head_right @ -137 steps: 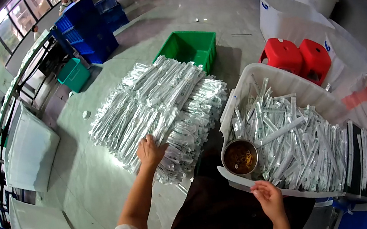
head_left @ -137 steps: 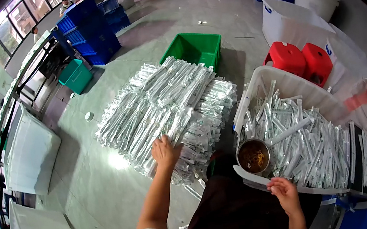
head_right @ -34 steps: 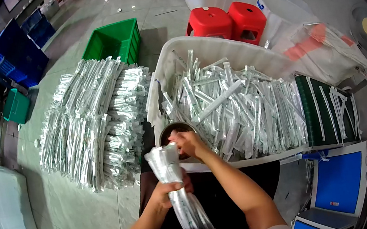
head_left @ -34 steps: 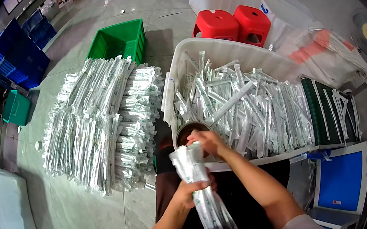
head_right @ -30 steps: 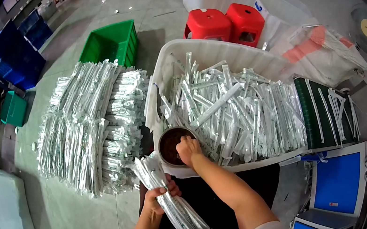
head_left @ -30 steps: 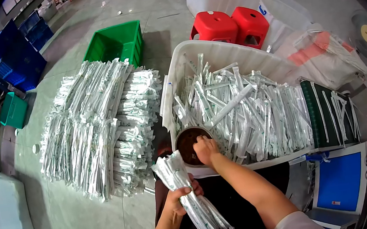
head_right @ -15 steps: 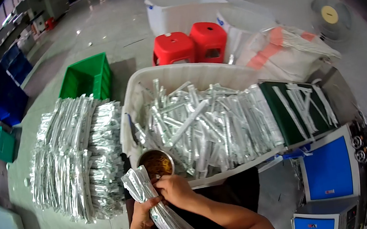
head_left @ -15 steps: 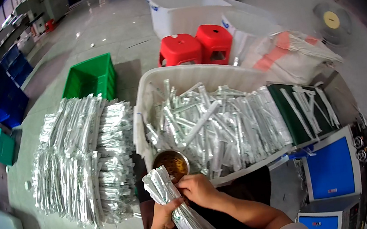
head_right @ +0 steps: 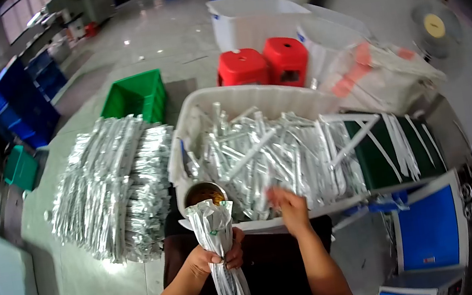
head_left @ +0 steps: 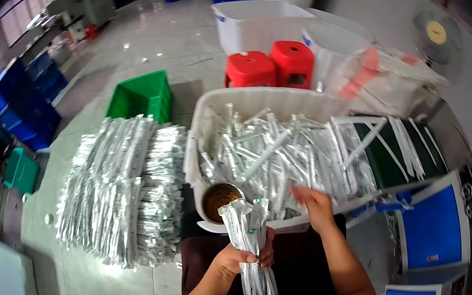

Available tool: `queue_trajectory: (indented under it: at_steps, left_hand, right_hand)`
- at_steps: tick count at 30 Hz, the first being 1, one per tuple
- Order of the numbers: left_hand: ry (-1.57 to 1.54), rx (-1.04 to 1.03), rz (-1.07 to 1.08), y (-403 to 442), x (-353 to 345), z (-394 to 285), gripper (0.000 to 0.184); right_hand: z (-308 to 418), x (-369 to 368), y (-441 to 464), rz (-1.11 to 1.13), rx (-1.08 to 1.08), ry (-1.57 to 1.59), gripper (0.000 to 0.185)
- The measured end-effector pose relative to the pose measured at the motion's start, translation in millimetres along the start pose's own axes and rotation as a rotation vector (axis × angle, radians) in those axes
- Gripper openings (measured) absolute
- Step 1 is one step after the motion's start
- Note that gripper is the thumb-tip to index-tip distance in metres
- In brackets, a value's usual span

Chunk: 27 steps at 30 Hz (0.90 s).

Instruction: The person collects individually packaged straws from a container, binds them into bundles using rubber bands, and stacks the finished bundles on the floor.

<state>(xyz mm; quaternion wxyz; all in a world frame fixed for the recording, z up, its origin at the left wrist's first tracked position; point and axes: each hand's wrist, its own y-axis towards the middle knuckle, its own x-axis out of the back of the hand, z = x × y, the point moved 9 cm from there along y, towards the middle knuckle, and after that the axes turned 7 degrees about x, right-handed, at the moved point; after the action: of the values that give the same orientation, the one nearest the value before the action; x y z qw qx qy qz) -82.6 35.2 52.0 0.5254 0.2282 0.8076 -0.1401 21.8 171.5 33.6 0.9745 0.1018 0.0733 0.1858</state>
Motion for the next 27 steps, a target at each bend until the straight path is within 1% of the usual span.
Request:
queue_trajectory:
  at_steps: [1,2,3,5,6,7,8,9,11,13,14,15,17,18,19,21,22,24,25,26,27]
  left_hand:
    - [-0.012,-0.035,-0.02,-5.5,8.8,-2.8,0.055]
    - [-0.006,-0.033,-0.052,-8.9,16.0,-2.9,0.051]
    - [-0.04,-0.038,-0.062,-10.4,20.9,0.9,0.05]
    - [-0.134,-0.015,-0.038,-8.5,27.0,11.5,0.049]
    - [-0.137,0.014,-0.046,-6.0,25.7,16.7,0.05]
    - [-0.135,0.044,-0.051,-2.0,23.6,20.4,0.05]
    - [-0.026,0.044,-0.047,1.9,16.1,18.6,0.05]
    - [0.083,0.038,-0.043,5.7,4.9,16.0,0.051]
    - [0.168,0.073,-0.021,8.5,-11.2,17.8,0.053]
    - [0.247,0.084,-0.011,15.1,-16.6,25.0,0.056]
    - [0.337,0.113,-0.034,19.1,-16.3,28.6,0.058]
    - [0.357,0.176,-0.002,21.4,-22.4,32.3,0.059]
    - [0.45,0.117,-0.045,31.3,-11.8,40.1,0.056]
    - [0.535,0.126,-0.06,35.8,-13.5,42.9,0.053]
    - [0.538,0.166,-0.13,33.7,-9.2,45.9,0.048]
    - [0.36,0.221,0.021,33.0,-26.6,42.1,0.046]
    - [0.361,0.206,0.025,32.8,-27.6,37.7,0.046]
    - [0.276,0.147,0.141,29.8,-36.7,28.4,0.049]
    - [0.273,0.131,0.143,28.1,-33.3,28.3,0.049]
    - [0.225,0.126,0.114,24.7,-23.3,31.8,0.052]
    - [0.181,0.124,0.085,18.9,-11.6,35.6,0.056]
  right_hand:
    - [2.0,-7.0,-19.7,0.036,-0.001,0.252,0.029]
    - [22.5,-33.5,-38.3,0.146,-0.104,0.578,0.035]
    - [44.1,-60.7,-51.8,0.318,-0.134,0.794,0.033]
    - [56.9,-69.3,-57.3,0.097,-0.169,1.048,0.019]
    - [64.9,-64.1,-48.4,0.051,-0.005,0.706,0.008]
    - [78.6,-58.2,-36.3,0.008,0.164,0.364,0.014]
    - [97.0,-64.0,-26.0,0.227,0.357,-0.133,0.032]
    - [122.5,-80.7,-21.7,0.365,0.591,-0.433,0.039]
    - [137.7,-86.9,-12.2,0.376,0.437,-0.098,0.047]
    - [157.9,-105.6,-15.5,0.675,0.465,-0.247,0.057]
    - [163.9,-122.2,-20.2,0.843,0.462,-0.378,0.061]
    - [167.6,-134.5,-24.2,0.906,0.442,-0.453,0.052]
    - [152.5,-138.4,-29.8,1.09,0.317,-0.684,0.044]
    - [140.3,-137.2,-33.1,1.177,0.285,-0.778,0.039]
    - [135.7,-134.6,-31.4,1.185,0.291,-0.776,0.039]
    - [148.4,-121.7,-12.3,0.963,0.393,-0.403,0.039]
    - [141.7,-93.8,4.0,0.72,0.419,-0.224,0.046]
    - [117.9,-98.3,0.6,0.429,0.225,0.281,0.091]
    - [102.4,-106.2,-6.3,0.432,0.059,0.37,0.105]
    - [87.0,-113.5,-14.5,0.415,-0.109,0.458,0.119]
    - [72.5,-117.4,-21.6,0.425,-0.177,0.597,0.115]
